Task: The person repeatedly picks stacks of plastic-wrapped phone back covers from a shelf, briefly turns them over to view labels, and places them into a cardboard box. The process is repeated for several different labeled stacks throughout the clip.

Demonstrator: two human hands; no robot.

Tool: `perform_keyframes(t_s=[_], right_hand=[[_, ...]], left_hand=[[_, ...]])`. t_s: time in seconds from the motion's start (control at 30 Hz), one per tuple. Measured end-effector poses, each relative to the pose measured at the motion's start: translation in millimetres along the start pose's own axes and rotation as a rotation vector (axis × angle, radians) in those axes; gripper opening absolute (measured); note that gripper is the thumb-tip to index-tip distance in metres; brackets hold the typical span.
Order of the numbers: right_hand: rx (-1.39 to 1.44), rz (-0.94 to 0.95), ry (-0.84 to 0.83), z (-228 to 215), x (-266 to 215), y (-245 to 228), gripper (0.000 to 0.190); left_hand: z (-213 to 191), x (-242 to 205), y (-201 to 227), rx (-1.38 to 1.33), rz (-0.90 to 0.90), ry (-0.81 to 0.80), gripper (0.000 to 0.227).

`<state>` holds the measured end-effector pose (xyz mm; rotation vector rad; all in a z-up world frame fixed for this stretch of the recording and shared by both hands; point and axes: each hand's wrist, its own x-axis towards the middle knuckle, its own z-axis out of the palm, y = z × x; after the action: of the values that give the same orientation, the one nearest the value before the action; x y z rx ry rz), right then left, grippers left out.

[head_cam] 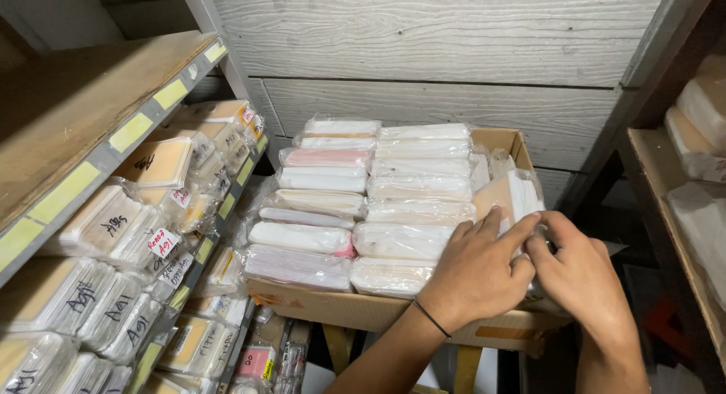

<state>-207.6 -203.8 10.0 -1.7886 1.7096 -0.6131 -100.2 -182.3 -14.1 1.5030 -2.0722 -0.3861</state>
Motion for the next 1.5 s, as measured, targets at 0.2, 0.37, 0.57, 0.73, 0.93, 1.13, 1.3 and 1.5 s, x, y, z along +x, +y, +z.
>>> perform_keyframes(t_s=[0.2, 0.37, 0.57, 0.73, 0.93, 1.13, 1.3, 1.5], right_hand=[[0.09, -0.19, 0.004, -4.9, 40.9, 33.9, 0.025], [0.318, -0.292, 0.088, 14.9, 94.8, 61.3, 0.015], [0.282, -0.419, 0.042, 21.8, 129.9, 61.7, 0.012], [0.192, -0.291, -0.035, 15.0, 124.9, 52.3, 0.021], [0.164, -0.423, -0.157, 13.2, 126.0, 51.3, 0.032], [0.095, -0.447, -0.135, 15.9, 127.4, 44.8, 0.035], [0.049, -0.306, -0.118, 23.4, 127.3, 37.0, 0.039], [-0.037, -0.362, -0.153, 30.4, 133.6, 34.8, 0.019]], left_hand=[[-11.9, -1.9, 15.4, 0.079, -0.048, -0.02, 0.074], [-7.5, -3.6, 18.6, 0.125, -0.057, -0.014, 0.086], [4.8, -4.6, 15.4, 0.197, -0.023, 0.045, 0.104], [27.8, -3.8, 4.7, 0.304, 0.025, 0.196, 0.094], [35.3, -4.4, 2.7, 0.28, 0.02, 0.281, 0.085], [38.3, -5.0, 1.7, 0.285, 0.033, 0.295, 0.082], [29.1, -5.3, 4.6, 0.303, 0.01, 0.303, 0.095], [40.2, -4.8, -6.6, 0.394, 0.074, 0.278, 0.076]])
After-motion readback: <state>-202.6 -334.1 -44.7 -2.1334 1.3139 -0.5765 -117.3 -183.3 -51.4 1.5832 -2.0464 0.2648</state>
